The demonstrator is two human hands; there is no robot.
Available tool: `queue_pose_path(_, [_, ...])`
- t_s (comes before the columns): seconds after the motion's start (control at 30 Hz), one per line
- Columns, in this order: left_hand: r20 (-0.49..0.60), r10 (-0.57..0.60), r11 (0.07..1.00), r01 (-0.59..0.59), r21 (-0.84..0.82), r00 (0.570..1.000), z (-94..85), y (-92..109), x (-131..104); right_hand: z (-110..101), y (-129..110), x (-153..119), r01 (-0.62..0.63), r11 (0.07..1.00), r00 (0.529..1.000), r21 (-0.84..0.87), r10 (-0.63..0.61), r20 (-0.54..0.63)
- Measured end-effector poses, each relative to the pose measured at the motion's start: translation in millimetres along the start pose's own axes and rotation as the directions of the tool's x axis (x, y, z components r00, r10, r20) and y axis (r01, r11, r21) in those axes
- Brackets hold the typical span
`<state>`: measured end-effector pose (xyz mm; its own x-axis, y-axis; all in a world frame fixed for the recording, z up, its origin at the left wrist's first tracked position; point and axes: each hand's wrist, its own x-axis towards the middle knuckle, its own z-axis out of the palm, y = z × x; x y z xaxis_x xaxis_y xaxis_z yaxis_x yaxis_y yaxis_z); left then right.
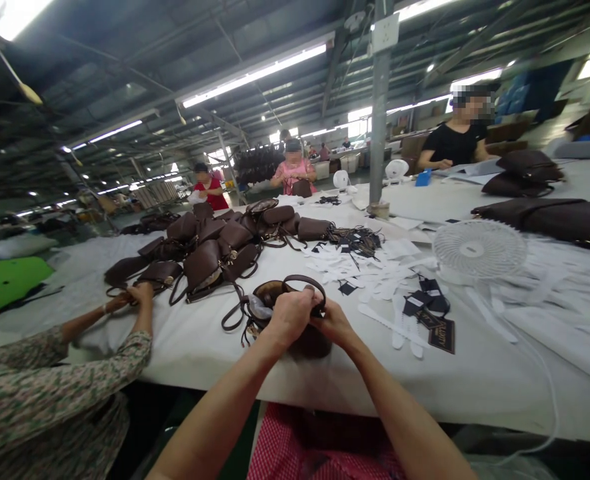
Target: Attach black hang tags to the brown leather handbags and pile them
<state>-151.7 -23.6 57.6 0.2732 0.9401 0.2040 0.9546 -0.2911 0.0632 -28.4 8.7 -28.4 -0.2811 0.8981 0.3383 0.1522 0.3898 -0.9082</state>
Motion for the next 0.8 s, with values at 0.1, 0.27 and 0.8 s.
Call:
queue_pose_path(0.1, [-0.124,-0.016,0.994,0.029,0.104,0.992,-5.0,-11.2,-4.0,-10.0,-0.1,-3.5,-0.070,0.995,0.997,-0.064,0.069,-0.024])
queue_pose_path(0.27, [-0.242,0.055,0.988,-0.017,0.154,0.969,-16.2,-26.0,-14.8,-29.8,-8.5,-4.3,-0.032,0.984,0.999,-0.178,0.036,0.017])
queue_pose_path(0.8, [-0.145,0.065,0.998,-0.068,-0.014,0.987,-18.6,-4.4,-20.4,-92.6,-7.0,-25.8,0.029,0.974,0.998,-0.224,-0.017,0.054])
